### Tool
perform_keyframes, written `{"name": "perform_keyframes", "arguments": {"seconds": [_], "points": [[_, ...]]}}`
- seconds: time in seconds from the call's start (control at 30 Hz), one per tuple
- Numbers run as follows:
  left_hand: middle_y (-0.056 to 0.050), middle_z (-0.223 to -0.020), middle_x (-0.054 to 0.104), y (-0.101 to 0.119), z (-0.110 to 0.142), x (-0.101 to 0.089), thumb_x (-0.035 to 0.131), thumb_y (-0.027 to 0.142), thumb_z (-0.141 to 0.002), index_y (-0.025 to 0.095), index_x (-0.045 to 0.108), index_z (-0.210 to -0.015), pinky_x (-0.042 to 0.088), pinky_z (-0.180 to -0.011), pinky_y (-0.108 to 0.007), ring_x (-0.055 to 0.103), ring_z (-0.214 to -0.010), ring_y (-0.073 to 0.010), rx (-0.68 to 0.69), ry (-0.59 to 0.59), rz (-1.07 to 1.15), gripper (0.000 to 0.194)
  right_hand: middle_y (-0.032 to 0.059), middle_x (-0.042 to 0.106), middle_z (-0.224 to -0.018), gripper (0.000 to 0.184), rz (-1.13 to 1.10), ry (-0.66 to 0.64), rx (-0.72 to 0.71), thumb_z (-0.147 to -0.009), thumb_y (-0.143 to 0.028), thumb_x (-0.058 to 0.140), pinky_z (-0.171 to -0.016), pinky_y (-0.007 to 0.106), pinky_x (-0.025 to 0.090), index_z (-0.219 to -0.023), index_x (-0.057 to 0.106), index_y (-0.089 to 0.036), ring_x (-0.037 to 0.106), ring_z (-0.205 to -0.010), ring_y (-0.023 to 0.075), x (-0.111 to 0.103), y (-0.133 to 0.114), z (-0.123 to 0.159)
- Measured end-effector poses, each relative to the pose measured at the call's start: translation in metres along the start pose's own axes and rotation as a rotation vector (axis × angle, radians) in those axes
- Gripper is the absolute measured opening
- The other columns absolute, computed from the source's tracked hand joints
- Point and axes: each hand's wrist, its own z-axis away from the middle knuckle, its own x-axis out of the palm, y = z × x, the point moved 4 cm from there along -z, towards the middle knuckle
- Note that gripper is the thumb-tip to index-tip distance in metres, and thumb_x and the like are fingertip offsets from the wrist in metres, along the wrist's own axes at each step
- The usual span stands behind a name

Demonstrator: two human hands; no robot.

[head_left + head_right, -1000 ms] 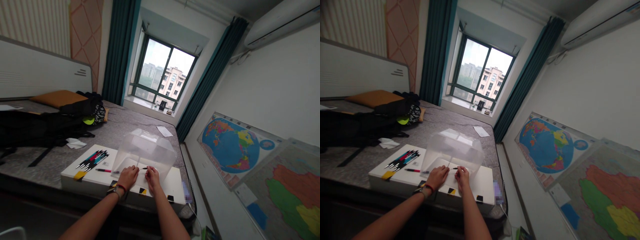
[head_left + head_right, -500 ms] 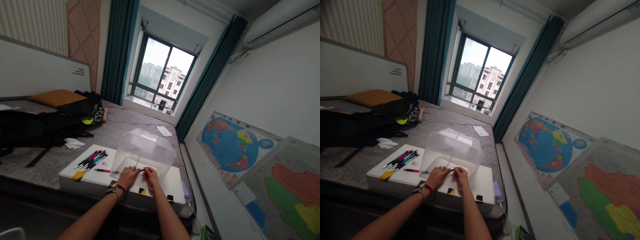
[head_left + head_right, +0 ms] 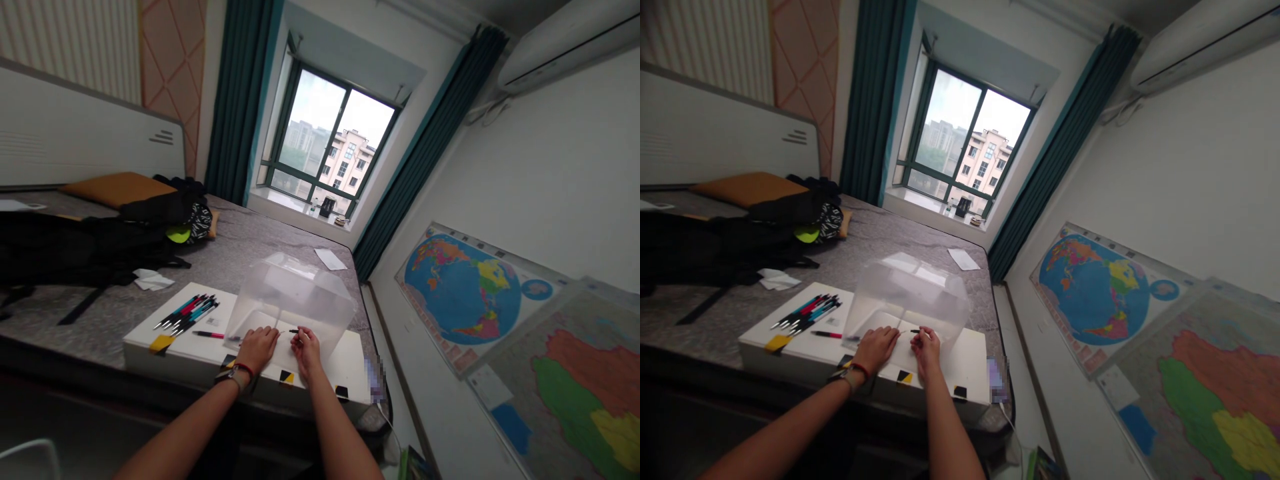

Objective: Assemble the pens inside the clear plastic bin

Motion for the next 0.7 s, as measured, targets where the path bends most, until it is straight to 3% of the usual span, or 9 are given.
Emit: {"name": "perform_keyframes", "arguments": {"seconds": [0.23,0.43,0.53,0.7], "points": [[-0.010,-0.089,0.064,-0.0009,-0.0005,0.0017,0.030,0.034,-0.097,0.019,0.063,-0.095,0.033,-0.076,-0.035,0.057,-0.084,-0.0215,-0.059,-0.022,-0.012,0.037,0.0031,0.067,-0.081,0.038,0.082,0.044,-0.048,-0.062,-0.025,0.076,-0.060,0.024,0.053,-0.097,0.063,-0.017,0.068,-0.077,0.0176,0.0014,-0.0002,0.0025],[-0.009,-0.087,0.064,0.0004,-0.0018,0.0002,0.027,0.036,-0.097,0.020,0.063,-0.095,0.033,-0.074,-0.035,0.058,-0.084,-0.0222,-0.044,-0.024,-0.050,0.039,0.0027,0.064,-0.089,0.048,0.125,0.062,-0.093,-0.063,-0.025,0.074,-0.063,0.026,0.056,-0.110,0.064,-0.019,0.066,-0.080,0.0165,-0.0006,0.0030,-0.0020],[-0.009,-0.088,0.064,0.0014,-0.0021,-0.0006,0.028,0.037,-0.097,0.020,0.063,-0.096,0.034,-0.073,-0.035,0.058,-0.084,-0.0224,-0.040,-0.025,-0.060,0.039,-0.0005,0.062,-0.080,0.052,0.199,0.056,-0.130,-0.065,-0.026,0.072,-0.056,0.023,0.053,-0.116,0.063,-0.019,0.063,-0.067,0.0118,-0.0007,0.0029,-0.0024],[-0.009,-0.089,0.064,0.0038,-0.0013,0.0045,0.029,0.039,-0.097,0.022,0.063,-0.103,0.035,-0.072,-0.033,0.059,-0.084,-0.0211,0.048,-0.074,-0.039,0.038,-0.0017,0.061,-0.060,0.042,0.439,0.005,-0.131,-0.068,-0.037,0.072,-0.042,0.019,0.043,-0.101,0.068,-0.011,0.052,-0.045,0.0084,0.0046,0.0036,0.0005]]}}
